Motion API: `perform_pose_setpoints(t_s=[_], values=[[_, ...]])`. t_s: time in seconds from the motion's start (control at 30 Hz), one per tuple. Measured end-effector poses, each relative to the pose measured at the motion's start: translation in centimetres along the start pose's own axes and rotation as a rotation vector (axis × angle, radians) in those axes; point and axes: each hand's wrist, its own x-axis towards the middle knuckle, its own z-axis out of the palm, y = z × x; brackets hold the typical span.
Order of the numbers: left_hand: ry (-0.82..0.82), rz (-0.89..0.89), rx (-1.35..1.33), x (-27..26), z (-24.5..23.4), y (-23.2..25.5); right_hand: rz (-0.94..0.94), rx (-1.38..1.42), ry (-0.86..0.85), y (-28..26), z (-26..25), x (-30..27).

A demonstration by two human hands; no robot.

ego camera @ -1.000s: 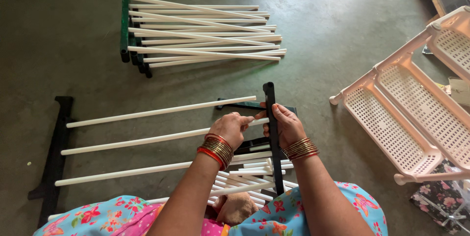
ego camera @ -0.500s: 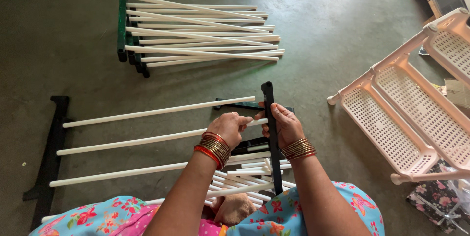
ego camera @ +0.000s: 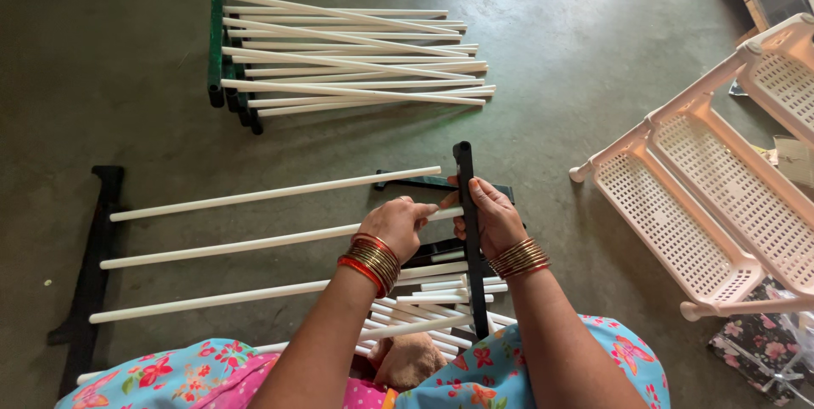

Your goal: The person sits on the floor and assembles a rack-like structure by inserting white plastic rods into black plastic side frames. The person wipes a frame with a cloth, then repeatedly picks up rods and inserts them into slots on the side pieces, building a ladder-like assembly.

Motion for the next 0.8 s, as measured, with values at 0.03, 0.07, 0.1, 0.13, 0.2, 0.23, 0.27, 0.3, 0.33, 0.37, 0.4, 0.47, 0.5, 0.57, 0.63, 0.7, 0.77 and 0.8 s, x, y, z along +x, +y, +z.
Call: perform_pose_setpoints(t_s=[0.03,0.07,0.1,0.13,0.2,0.23,0.27,0.3,0.33,0.37,0.4,0.47,0.5,0.57,0.63,0.7,0.77,0.8], values=[[0.012,-0.003,-0.002,-0.1,0.1,-0.1,0.002,-0.002,-0.001,0.1,0.0,0.1],[0.022,-0.003,-0.006,-0.1,0.3,-0.1,0.003,-0.004,0.001,0.1,-0.1,0.1],[0.032,-0.003,-0.01,-0.1,0.5,-0.2,0.001,-0.006,0.003,0.2,-0.2,0.1],[0.042,-0.002,-0.02,-0.1,0.7,-0.2,-0.001,-0.009,0.005,0.2,-0.3,0.1],[0.065,0.0,-0.039,0.0,1.0,-0.3,-0.006,-0.004,0.014,0.4,-0.4,0.2],[0.088,0.01,-0.03,0.0,1.1,-0.4,-0.009,0.002,0.02,0.5,-0.5,0.3],[0.111,0.019,-0.022,0.0,1.1,-0.5,-0.012,0.01,0.027,0.6,-0.4,0.3],[0.134,0.028,-0.013,0.0,1.1,-0.6,-0.012,-0.03,0.029,0.6,-0.4,0.3],[0.131,0.014,-0.021,0.0,1.0,-0.8,-0.012,-0.07,0.031,0.6,-0.5,0.3],[0.128,0.0,-0.03,0.1,0.9,-0.9,-0.011,-0.109,0.034,0.6,-0.5,0.3],[0.123,-0.015,-0.037,0.1,0.8,-1.1,0.005,-0.104,0.02,0.6,-0.6,0.3],[0.087,-0.032,-0.022,0.1,0.6,-1.2,0.036,-0.093,-0.006,0.7,-0.7,0.2],[0.068,-0.039,-0.014,0.0,0.5,-1.3,0.032,-0.079,-0.004,0.8,-0.7,0.2],[0.063,-0.052,-0.027,0.0,0.2,-1.3,0.018,-0.054,0.006,0.8,-0.8,0.2],[0.059,-0.057,-0.037,0.1,0.1,-1.1,-0.014,-0.045,0.012,0.9,-0.8,0.3],[0.059,-0.06,-0.035,0.1,-0.2,-1.0,-0.025,-0.024,0.022,0.9,-0.6,0.3],[0.048,-0.055,-0.025,0.0,-0.5,-1.0,-0.018,0.008,0.044,0.9,-0.3,0.4],[0.04,-0.051,-0.02,0.1,-0.5,-0.9,-0.016,0.013,0.052,0.8,-0.2,0.4]])
